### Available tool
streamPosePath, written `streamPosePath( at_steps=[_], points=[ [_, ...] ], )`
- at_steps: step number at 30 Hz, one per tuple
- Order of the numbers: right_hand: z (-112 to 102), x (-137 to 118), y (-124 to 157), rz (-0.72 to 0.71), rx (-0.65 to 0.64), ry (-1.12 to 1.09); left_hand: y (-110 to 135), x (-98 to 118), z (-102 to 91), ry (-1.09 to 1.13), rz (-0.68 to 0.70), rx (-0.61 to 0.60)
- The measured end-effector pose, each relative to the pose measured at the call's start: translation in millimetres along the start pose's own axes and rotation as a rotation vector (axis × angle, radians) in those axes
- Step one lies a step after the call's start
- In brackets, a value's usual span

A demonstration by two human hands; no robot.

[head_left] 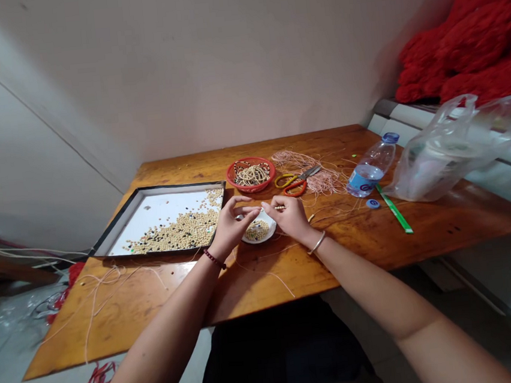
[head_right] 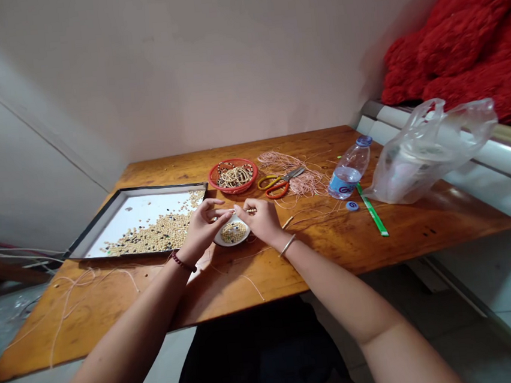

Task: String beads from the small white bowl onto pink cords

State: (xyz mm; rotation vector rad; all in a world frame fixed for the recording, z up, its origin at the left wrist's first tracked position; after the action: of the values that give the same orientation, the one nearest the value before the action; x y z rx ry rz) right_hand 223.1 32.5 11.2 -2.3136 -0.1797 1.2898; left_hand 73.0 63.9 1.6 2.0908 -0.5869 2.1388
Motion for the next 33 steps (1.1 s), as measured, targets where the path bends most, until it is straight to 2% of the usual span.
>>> streamPosePath(
  at_steps=[4, 7, 11, 15, 20, 27, 33],
  points=[
    [0.6, -5.8, 0.7, -0.069, -0.011, 0.102, -0.9, -3.2, -0.5, -0.071, 0.027, -0.003],
    [5.9, -8.0, 2.0, -0.097, -0.076, 0.108, -0.1, -1.2, 0.8, -0.138, 0.061, -0.024],
    [14.7, -7.8, 3.9, -0.105, -0.174, 0.067, 3.4, 11.4, 1.9, -0.428, 0.214, -0.020],
    [18.8, -4.2, 4.0, -0.084, -0.208, 0.034, 8.8, 23.4, 2.0, -0.671, 0.362, 0.026],
    [22.6, 4.7, 3.0, -0.042, -0.206, -0.001, 16.2, 31.3, 10.9, -0.986, 0.534, -0.024],
    [24.4, 13.8, 2.1, 0.011, -0.187, -0.081, 18.7, 32.2, 8.8, -1.071, 0.550, -0.013],
    [20.6, 37.1, -2.6, 0.197, -0.067, -0.197, 18.8, 38.1, -1.5, -1.113, 0.522, 0.142]
  ],
)
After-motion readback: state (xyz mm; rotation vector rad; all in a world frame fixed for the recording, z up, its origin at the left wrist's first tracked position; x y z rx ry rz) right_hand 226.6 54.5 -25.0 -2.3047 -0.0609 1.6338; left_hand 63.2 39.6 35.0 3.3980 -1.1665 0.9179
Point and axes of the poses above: each hand's wrist, its own y-axis away from the middle knuckle, its own z-axis out of the palm, x = y × z, the point moved 7 cm from there along -y, towards the middle knuckle, and after that the axes turned 3 degrees about y, right-handed, at the moved point
